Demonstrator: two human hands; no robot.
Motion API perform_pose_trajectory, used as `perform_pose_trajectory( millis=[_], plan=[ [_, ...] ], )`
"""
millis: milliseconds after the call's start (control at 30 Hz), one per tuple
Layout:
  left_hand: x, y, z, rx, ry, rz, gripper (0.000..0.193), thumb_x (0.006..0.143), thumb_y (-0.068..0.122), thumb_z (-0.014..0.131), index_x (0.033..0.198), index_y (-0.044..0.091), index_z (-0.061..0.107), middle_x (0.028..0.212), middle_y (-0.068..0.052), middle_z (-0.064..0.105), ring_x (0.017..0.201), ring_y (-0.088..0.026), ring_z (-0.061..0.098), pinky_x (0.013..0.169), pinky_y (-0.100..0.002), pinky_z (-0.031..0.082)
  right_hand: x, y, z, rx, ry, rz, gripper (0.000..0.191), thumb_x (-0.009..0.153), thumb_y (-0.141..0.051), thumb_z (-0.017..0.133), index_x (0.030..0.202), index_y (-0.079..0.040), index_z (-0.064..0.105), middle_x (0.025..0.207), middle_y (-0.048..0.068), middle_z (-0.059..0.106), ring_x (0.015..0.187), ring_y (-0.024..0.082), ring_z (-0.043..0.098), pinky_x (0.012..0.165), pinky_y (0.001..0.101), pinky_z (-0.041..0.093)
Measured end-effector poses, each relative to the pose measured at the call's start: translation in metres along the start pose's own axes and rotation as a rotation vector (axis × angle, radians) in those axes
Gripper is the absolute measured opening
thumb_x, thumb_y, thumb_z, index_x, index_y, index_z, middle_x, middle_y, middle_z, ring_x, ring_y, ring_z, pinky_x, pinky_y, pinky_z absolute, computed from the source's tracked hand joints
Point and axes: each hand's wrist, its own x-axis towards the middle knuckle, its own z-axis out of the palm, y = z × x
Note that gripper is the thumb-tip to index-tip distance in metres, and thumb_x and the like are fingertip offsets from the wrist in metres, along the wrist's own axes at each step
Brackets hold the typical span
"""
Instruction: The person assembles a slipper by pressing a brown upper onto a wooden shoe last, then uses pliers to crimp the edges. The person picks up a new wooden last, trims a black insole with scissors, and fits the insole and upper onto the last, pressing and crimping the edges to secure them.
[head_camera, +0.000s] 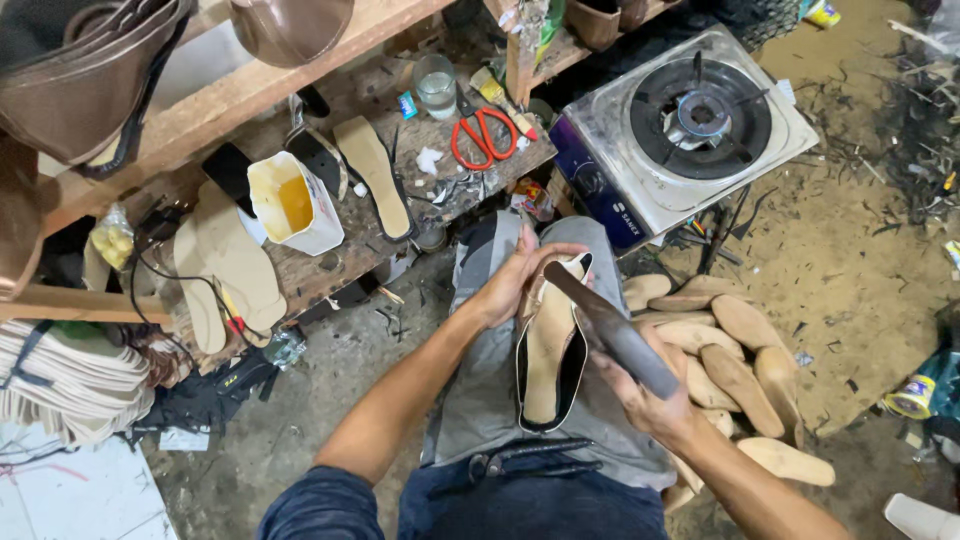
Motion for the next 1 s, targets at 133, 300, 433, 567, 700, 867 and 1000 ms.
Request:
perform_pose_trajectory(
  millis=[133, 300, 433, 567, 700, 867, 1000],
  plan=[
    [-0.001, -0.003, 0.004, 0.040, 0.085, -0.018, 0.097, 0.095, 0.080, 0.025, 0.146, -0.001, 0.044, 0.129, -0.019, 0.064, 0.121, -0.028, 0.065, 0.109, -0.044, 0.051, 0.010, -0.007, -0.002, -0.060, -0.121, 0.064, 0.026, 0.090, -0.018, 0.073, 0.102, -0.001, 0.058, 0.076, 0.007, 0.069, 0.063, 0.017, 0.066, 0.057, 0.0334, 0.051],
    [-0.004, 0.004, 0.005, 0.073, 0.021, -0.038, 0.103, 0.092, 0.083, 0.023, 0.149, 0.000, 0.045, 0.133, -0.017, 0.064, 0.125, -0.025, 0.063, 0.112, -0.040, 0.048, 0.017, -0.021, -0.005, 0.013, -0.026, -0.036, 0.018, 0.091, -0.018, 0.066, 0.102, -0.005, 0.060, 0.074, 0.013, 0.071, 0.059, 0.027, 0.070, 0.056, 0.0377, 0.054],
    [-0.005, 0.007, 0.008, -0.009, 0.028, -0.086, 0.104, 0.093, 0.083, 0.021, 0.149, -0.001, 0.045, 0.129, -0.018, 0.065, 0.122, -0.026, 0.063, 0.111, -0.043, 0.048, 0.019, -0.028, -0.003, -0.332, -0.240, 0.213, 0.037, 0.086, -0.024, 0.076, 0.110, -0.003, 0.058, 0.070, 0.023, 0.068, 0.064, 0.041, 0.069, 0.056, 0.0458, 0.051],
    [-0.005, 0.008, 0.009, 0.094, 0.041, -0.051, 0.099, 0.096, 0.081, 0.025, 0.147, -0.002, 0.046, 0.132, -0.018, 0.063, 0.124, -0.027, 0.062, 0.114, -0.043, 0.046, 0.015, -0.024, -0.002, -0.130, -0.098, 0.022, 0.033, 0.086, -0.023, 0.074, 0.108, -0.005, 0.057, 0.073, 0.018, 0.069, 0.062, 0.034, 0.071, 0.056, 0.0406, 0.054],
    [-0.006, 0.009, 0.003, 0.018, 0.033, -0.046, 0.101, 0.095, 0.081, 0.019, 0.146, 0.000, 0.048, 0.131, -0.018, 0.064, 0.124, -0.027, 0.062, 0.112, -0.044, 0.047, 0.007, -0.016, -0.002, -0.434, -0.336, 0.145, 0.037, 0.083, -0.023, 0.081, 0.107, -0.004, 0.060, 0.068, 0.018, 0.068, 0.064, 0.037, 0.068, 0.057, 0.0445, 0.050],
    [-0.006, -0.005, 0.002, 0.086, 0.060, -0.037, 0.101, 0.094, 0.082, 0.017, 0.145, 0.000, 0.049, 0.130, -0.018, 0.064, 0.125, -0.026, 0.061, 0.113, -0.040, 0.046, 0.014, -0.019, -0.002, -0.053, -0.082, 0.012, 0.026, 0.091, -0.021, 0.070, 0.107, -0.004, 0.060, 0.073, 0.009, 0.069, 0.060, 0.022, 0.069, 0.057, 0.0337, 0.053],
    [0.002, -0.011, -0.001, 0.138, 0.104, -0.021, 0.103, 0.095, 0.083, 0.017, 0.143, -0.002, 0.051, 0.134, -0.016, 0.063, 0.126, -0.023, 0.060, 0.114, -0.037, 0.045, 0.025, -0.032, -0.014, -0.287, -0.226, 0.340, 0.032, 0.089, -0.029, 0.073, 0.106, -0.003, 0.063, 0.066, 0.014, 0.065, 0.059, 0.024, 0.067, 0.058, 0.0367, 0.052]
  ],
)
